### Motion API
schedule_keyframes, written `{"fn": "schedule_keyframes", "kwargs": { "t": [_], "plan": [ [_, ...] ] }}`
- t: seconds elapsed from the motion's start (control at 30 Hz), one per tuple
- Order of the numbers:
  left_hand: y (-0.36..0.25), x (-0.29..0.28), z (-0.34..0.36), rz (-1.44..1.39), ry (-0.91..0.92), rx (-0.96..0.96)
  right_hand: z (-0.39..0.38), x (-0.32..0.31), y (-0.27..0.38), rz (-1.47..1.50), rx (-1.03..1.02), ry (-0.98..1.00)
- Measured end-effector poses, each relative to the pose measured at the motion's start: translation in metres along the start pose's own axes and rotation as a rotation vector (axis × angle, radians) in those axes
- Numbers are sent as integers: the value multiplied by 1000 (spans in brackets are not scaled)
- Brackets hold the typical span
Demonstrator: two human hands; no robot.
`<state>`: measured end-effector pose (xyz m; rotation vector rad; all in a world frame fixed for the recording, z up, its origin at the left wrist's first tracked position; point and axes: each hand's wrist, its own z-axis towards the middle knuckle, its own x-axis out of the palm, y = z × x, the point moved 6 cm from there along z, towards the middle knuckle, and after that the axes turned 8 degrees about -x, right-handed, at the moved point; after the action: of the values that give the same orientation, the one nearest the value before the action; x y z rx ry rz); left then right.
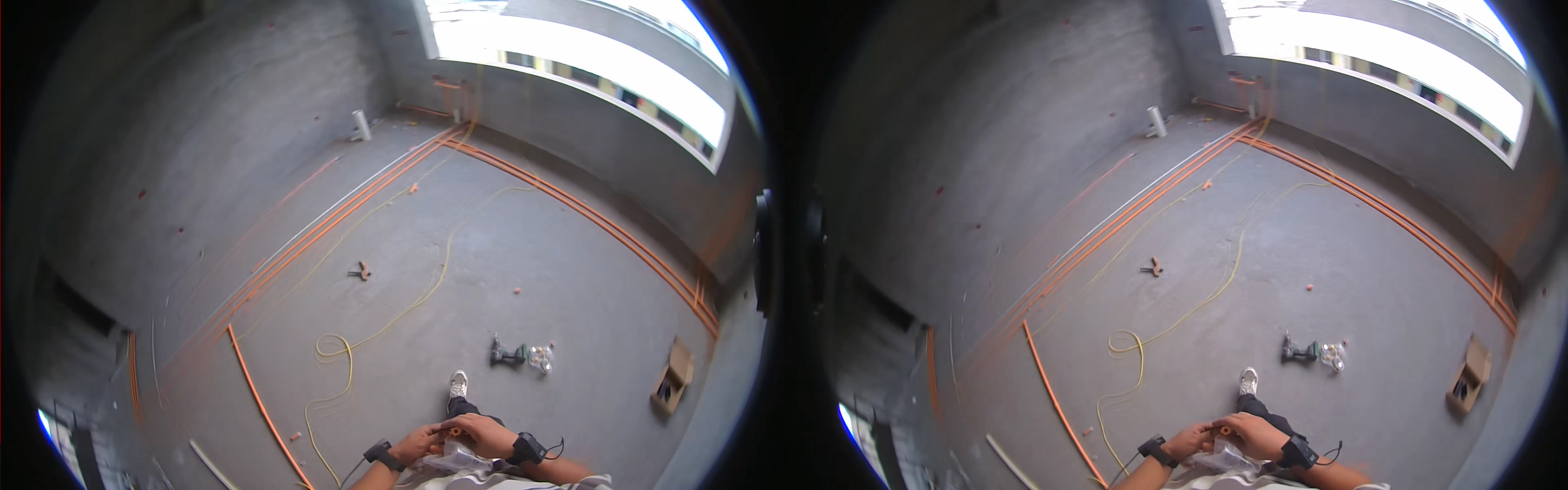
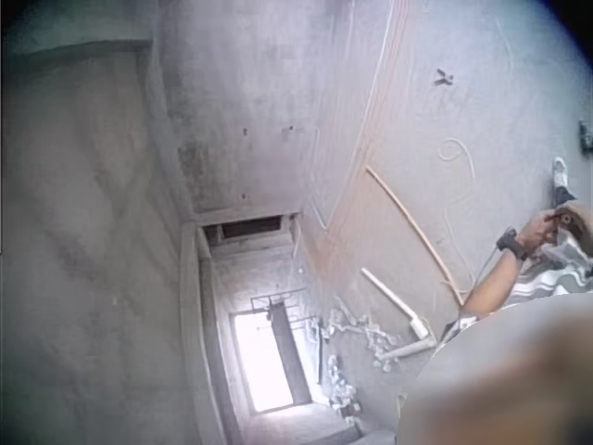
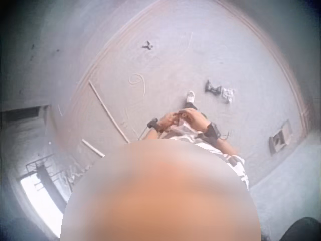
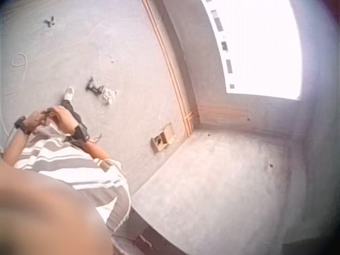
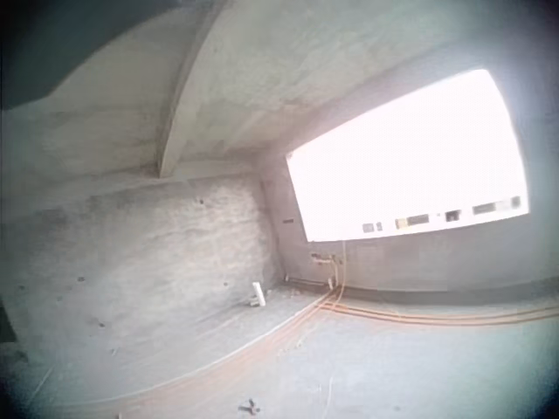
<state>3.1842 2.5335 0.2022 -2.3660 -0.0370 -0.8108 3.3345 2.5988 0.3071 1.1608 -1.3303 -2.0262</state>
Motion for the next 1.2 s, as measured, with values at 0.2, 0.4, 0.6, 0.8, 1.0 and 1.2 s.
{"fn": "schedule_keyframes", "kwargs": {
  "t": [0.2,0.4,0.6,0.8,1.0,1.2],
  "plan": [
    [-170,-103,18,-178,-70,266,205,-106,-91,15,16,-118],
    [-319,-163,41,-261,0,506,378,-196,-134,412,236,12],
    [-457,-270,122,-87,-13,458,518,-268,-241,387,213,-183],
    [-651,-374,220,-138,221,261,573,-381,-449,834,595,-802],
    [-809,-414,318,201,360,-76,593,-508,-440,837,495,-1274],
    [-913,-437,423,74,353,-225,620,-601,-480,1035,264,-1536]
  ]
}}
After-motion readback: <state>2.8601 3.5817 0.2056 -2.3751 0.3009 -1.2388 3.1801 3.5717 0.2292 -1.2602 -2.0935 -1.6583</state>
